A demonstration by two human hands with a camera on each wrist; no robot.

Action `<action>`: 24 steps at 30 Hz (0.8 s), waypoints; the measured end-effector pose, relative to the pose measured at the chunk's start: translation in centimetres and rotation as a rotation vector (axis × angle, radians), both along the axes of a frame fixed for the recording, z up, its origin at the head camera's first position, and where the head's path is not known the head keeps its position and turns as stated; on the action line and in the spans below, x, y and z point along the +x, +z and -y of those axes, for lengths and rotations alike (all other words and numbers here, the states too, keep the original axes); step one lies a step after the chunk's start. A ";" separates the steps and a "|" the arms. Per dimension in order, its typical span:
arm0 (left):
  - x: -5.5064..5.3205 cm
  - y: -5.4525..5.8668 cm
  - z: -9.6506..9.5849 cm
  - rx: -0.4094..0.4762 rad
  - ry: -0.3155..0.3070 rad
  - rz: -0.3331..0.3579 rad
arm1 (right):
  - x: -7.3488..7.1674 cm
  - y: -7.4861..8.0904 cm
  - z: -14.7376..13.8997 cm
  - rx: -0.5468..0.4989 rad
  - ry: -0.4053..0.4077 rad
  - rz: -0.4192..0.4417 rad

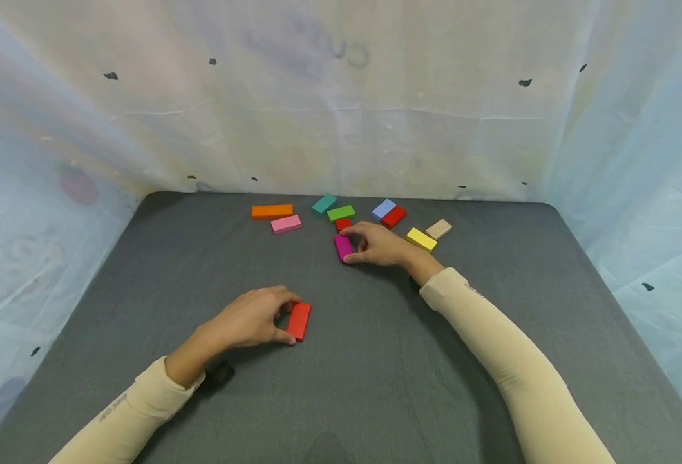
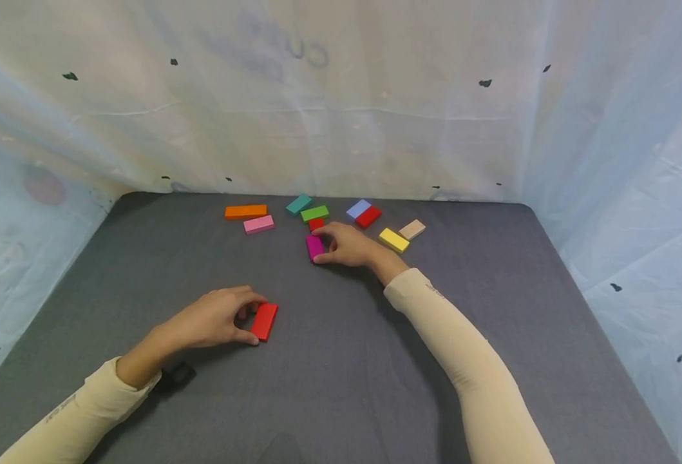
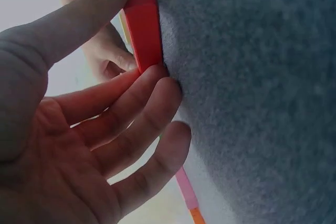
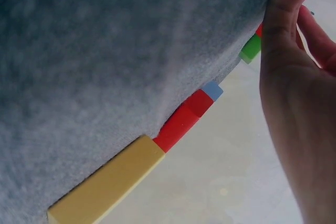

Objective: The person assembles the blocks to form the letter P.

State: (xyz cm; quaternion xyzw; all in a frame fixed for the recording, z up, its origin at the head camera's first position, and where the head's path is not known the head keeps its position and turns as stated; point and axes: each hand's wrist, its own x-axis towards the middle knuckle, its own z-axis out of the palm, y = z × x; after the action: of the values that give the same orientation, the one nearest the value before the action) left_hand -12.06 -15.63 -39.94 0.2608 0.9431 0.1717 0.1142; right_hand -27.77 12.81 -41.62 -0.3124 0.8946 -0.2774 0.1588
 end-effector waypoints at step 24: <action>0.5 -0.6 -0.2 -0.022 0.029 -0.115 | 0.2 -0.1 0.4 0.013 -0.016 -0.029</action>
State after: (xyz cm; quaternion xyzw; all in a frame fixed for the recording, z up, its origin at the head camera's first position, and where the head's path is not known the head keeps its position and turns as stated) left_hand -11.61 -15.46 -40.57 0.2554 0.9536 0.1477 0.0603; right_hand -27.54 12.46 -41.73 -0.3083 0.9010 -0.2681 0.1457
